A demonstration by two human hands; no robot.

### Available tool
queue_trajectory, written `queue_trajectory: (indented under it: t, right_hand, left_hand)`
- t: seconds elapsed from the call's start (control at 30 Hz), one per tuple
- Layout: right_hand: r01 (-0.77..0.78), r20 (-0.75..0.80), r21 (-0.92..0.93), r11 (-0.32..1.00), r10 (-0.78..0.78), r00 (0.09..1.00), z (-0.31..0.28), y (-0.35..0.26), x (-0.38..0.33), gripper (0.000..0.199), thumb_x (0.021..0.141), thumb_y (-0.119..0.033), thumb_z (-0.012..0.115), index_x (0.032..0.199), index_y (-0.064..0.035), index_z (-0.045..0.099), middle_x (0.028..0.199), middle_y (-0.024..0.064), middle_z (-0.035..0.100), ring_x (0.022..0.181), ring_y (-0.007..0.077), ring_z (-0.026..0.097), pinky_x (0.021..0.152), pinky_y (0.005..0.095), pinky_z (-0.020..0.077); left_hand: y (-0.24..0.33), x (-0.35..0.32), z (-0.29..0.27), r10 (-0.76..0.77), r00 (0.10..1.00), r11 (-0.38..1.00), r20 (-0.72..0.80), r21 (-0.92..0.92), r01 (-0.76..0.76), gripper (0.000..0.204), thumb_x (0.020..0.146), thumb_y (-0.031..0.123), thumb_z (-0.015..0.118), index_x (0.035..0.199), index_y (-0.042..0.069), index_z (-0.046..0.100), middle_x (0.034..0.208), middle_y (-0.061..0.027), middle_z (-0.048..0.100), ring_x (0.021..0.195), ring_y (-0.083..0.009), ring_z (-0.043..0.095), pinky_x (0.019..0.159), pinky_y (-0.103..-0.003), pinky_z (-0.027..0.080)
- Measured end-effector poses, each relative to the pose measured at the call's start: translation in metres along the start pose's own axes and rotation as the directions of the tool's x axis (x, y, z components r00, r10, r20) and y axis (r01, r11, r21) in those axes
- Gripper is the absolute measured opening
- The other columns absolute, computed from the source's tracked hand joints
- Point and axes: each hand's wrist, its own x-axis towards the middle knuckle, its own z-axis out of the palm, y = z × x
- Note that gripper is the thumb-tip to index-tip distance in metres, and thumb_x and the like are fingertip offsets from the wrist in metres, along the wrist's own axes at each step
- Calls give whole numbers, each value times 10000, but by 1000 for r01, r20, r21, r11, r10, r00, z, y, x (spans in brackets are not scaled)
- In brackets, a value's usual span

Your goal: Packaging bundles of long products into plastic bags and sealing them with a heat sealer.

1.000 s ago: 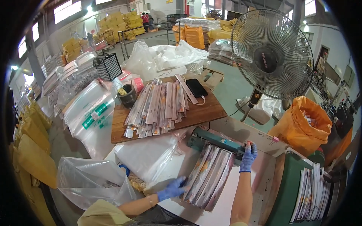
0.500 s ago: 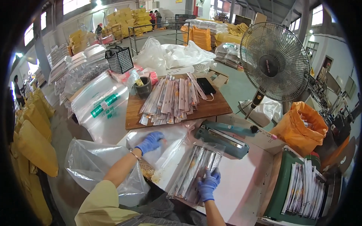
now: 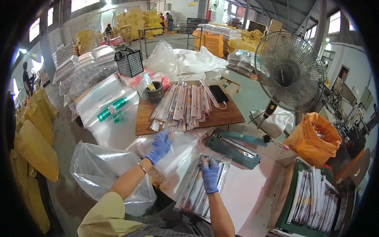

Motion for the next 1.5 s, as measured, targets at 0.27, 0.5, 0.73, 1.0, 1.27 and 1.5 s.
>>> queue_trajectory:
  t: [0.27, 0.5, 0.73, 1.0, 1.27, 1.5]
  right_hand:
    - [147, 97, -151, 977, -134, 986, 21, 2, 26, 184, 850, -160, 527, 721, -42, 583, 653, 3, 568, 561, 106, 526, 542, 246, 459]
    - [-250, 246, 117, 961, 216, 945, 35, -37, 6, 155, 851, -215, 550, 832, -61, 552, 770, 16, 570, 619, 99, 539, 550, 254, 472]
    - [-159, 111, 451, 878, 122, 986, 45, -36, 6, 182, 828, -182, 589, 781, -7, 578, 687, 33, 593, 547, 84, 514, 540, 235, 463]
    - [-70, 124, 206, 976, 45, 991, 35, -36, 3, 165, 787, -112, 624, 652, -50, 551, 595, 16, 554, 516, 82, 496, 495, 210, 406]
    - [-296, 210, 398, 868, 228, 951, 20, -49, 4, 202, 802, -238, 608, 756, -61, 523, 663, 22, 527, 539, 84, 509, 463, 234, 436]
    - [-207, 164, 301, 931, 164, 973, 40, -34, 5, 199, 824, -226, 587, 774, -36, 556, 671, 16, 546, 567, 81, 502, 486, 225, 436]
  left_hand:
    - [-29, -12, 35, 32, 998, 985, 48, 170, -39, 261, 861, 269, 459, 781, 34, 539, 711, -220, 555, 665, -403, 534, 582, -425, 426]
    - [-13, -16, 25, -57, 995, 986, -82, -159, 44, 216, 850, 237, 509, 817, 27, 547, 674, -180, 567, 588, -338, 532, 569, -380, 434]
    - [39, -41, 17, -89, 978, 939, 188, -312, 145, 218, 807, 241, 600, 787, 36, 530, 588, -31, 489, 600, -65, 481, 542, -265, 410]
    - [19, -26, 1, -104, 955, 973, 277, -171, 156, 114, 781, 126, 580, 737, 22, 596, 556, -20, 517, 544, -60, 473, 510, -249, 408]
    - [17, -4, -2, -187, 979, 955, 77, -217, 200, 219, 843, 206, 536, 716, 29, 557, 576, -77, 542, 524, -127, 508, 515, -280, 410]
    - [32, -26, 16, 8, 999, 990, 35, 140, -13, 249, 846, 235, 516, 704, 33, 547, 607, -160, 545, 538, -290, 534, 518, -356, 409]
